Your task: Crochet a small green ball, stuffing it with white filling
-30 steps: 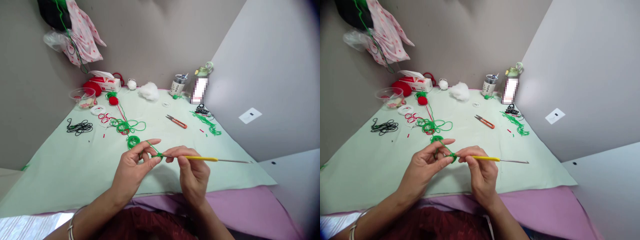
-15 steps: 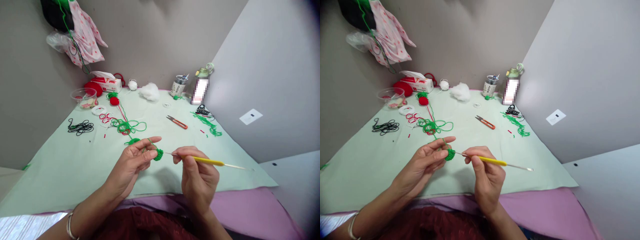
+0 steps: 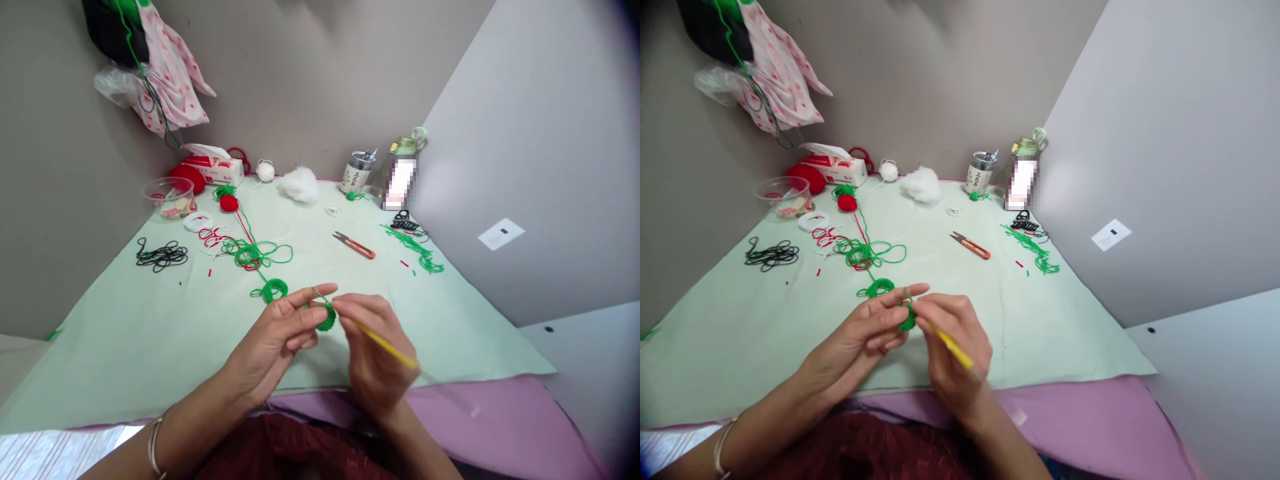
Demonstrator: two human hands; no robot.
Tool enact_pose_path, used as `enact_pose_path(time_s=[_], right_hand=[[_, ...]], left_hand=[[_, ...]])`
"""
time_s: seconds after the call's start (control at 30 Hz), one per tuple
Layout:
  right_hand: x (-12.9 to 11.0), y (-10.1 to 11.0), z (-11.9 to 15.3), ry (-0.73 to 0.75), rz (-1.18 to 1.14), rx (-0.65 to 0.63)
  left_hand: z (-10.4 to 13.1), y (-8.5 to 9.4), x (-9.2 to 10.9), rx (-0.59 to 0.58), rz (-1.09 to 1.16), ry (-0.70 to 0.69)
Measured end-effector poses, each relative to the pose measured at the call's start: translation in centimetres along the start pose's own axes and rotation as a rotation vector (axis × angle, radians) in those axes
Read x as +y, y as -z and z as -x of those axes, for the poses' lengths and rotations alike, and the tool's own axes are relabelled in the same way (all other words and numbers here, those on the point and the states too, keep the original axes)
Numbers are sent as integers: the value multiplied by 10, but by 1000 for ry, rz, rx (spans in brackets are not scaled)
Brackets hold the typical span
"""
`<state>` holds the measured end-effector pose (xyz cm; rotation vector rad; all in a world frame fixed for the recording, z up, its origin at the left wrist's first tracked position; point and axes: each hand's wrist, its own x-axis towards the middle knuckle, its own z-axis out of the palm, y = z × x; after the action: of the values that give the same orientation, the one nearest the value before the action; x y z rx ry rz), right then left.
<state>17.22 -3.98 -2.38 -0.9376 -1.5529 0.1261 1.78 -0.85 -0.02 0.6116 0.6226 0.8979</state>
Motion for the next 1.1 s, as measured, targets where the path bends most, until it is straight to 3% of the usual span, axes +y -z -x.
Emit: enact_pose_path(time_s=[0.1,0.17,0.3,0.5,0.67,0.93,1.0,1.1], right_hand=[[0,3,-6,-250,-269,60],[0,3,-9,-345,-370,26],[3,1,-9,-420,-370,-28],[6,2,-10,-517,-558,-24],[-1,7,-8,-394,-359,-50],[-6,4,-1,142,60,-127],[-5,3,0,132,50,-110],[-4,6,-3,-17,-74,-75]], left_hand=[[-1,2,3,45,-28,-55],[0,3,2,65,-133,-110],[4,3,-3,50,-319,-184],[7,5,-3,85,-364,-204],[9,6,-3,126,-439,-238],[7,-1,-8,249,-553,-348],[7,-2,-7,248,-521,-331],[8,0,-5,220,-530,-304]])
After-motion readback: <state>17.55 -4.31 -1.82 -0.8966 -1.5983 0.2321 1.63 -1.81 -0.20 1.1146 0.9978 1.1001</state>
